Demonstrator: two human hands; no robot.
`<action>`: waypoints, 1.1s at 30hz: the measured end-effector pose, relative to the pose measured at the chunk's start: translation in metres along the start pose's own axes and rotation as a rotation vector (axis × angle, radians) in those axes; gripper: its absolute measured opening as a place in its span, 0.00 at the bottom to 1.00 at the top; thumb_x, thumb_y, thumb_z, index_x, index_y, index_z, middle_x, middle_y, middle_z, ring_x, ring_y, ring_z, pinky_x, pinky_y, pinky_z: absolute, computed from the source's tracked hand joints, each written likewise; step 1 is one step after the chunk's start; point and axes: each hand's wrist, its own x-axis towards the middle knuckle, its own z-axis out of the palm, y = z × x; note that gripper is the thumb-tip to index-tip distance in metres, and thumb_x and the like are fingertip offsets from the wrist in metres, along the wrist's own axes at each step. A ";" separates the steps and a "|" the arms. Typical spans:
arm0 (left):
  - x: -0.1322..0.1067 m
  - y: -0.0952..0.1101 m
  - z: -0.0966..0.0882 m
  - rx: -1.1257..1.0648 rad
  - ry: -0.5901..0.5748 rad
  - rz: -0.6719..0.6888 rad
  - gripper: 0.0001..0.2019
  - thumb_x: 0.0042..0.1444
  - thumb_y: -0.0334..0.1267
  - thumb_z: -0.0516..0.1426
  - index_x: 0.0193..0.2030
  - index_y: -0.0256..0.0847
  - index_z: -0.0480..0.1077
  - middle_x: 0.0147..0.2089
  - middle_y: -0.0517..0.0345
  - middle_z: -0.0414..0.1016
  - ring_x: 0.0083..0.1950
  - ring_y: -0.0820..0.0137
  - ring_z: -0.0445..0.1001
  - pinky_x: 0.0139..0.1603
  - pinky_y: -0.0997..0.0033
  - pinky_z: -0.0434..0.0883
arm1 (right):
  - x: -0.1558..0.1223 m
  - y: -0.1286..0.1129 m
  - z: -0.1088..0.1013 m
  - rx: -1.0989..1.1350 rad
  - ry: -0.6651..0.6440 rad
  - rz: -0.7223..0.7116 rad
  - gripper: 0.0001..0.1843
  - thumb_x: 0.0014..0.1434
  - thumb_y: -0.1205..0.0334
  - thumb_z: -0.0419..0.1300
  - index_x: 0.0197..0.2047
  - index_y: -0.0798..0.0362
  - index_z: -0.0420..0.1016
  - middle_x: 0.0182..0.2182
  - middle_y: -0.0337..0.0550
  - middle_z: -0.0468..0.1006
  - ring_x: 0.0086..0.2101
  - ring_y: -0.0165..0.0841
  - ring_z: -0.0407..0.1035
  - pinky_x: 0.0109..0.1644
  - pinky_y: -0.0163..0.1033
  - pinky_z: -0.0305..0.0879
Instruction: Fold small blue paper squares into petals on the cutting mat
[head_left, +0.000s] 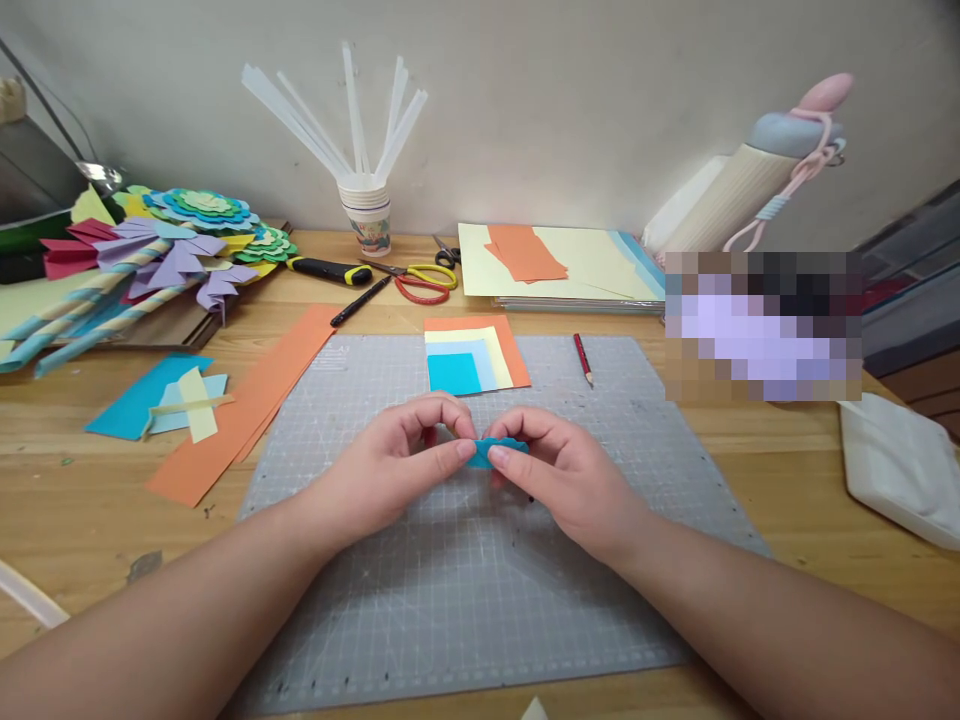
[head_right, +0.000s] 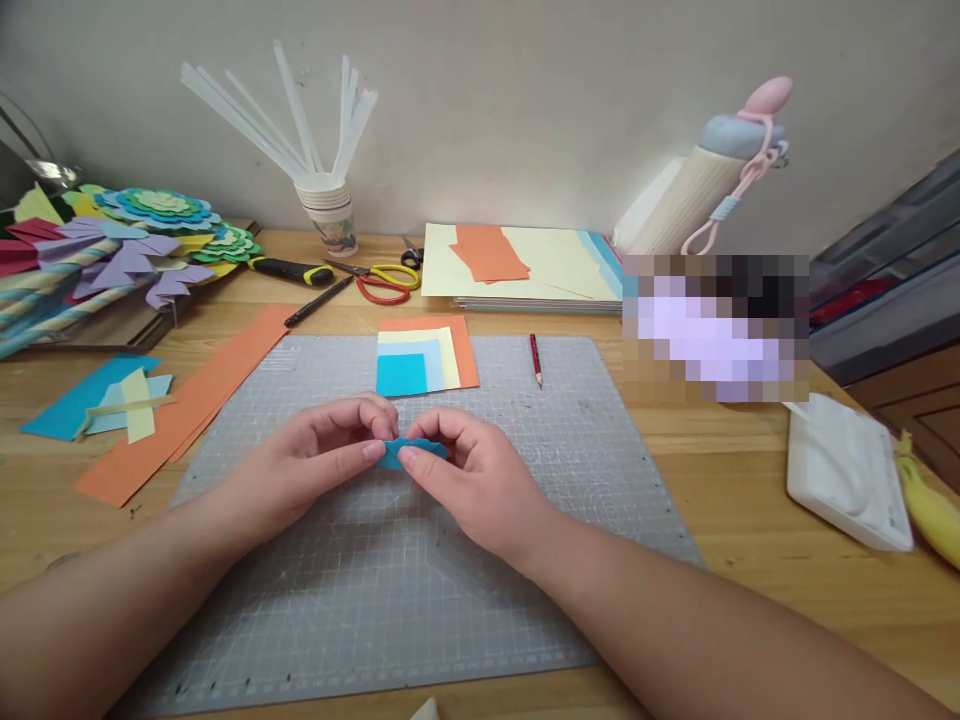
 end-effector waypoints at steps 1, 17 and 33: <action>0.000 0.001 0.000 -0.018 -0.002 -0.008 0.05 0.57 0.38 0.58 0.32 0.41 0.69 0.36 0.59 0.67 0.41 0.68 0.66 0.44 0.68 0.65 | 0.000 0.000 0.000 -0.008 -0.002 -0.003 0.06 0.55 0.60 0.60 0.32 0.53 0.69 0.25 0.34 0.67 0.25 0.26 0.60 0.28 0.33 0.55; -0.012 0.005 0.017 0.442 0.444 0.356 0.05 0.55 0.30 0.60 0.34 0.44 0.75 0.34 0.62 0.72 0.37 0.73 0.70 0.37 0.73 0.66 | -0.009 0.007 0.002 -0.101 0.127 -0.244 0.03 0.60 0.64 0.58 0.33 0.50 0.68 0.30 0.37 0.67 0.32 0.30 0.61 0.33 0.37 0.61; -0.020 0.008 0.028 0.322 0.409 0.312 0.07 0.54 0.29 0.61 0.34 0.47 0.78 0.34 0.63 0.75 0.36 0.74 0.73 0.36 0.75 0.70 | -0.014 0.005 0.008 -0.217 0.123 -0.424 0.06 0.60 0.69 0.58 0.33 0.49 0.68 0.30 0.36 0.68 0.33 0.31 0.62 0.36 0.39 0.60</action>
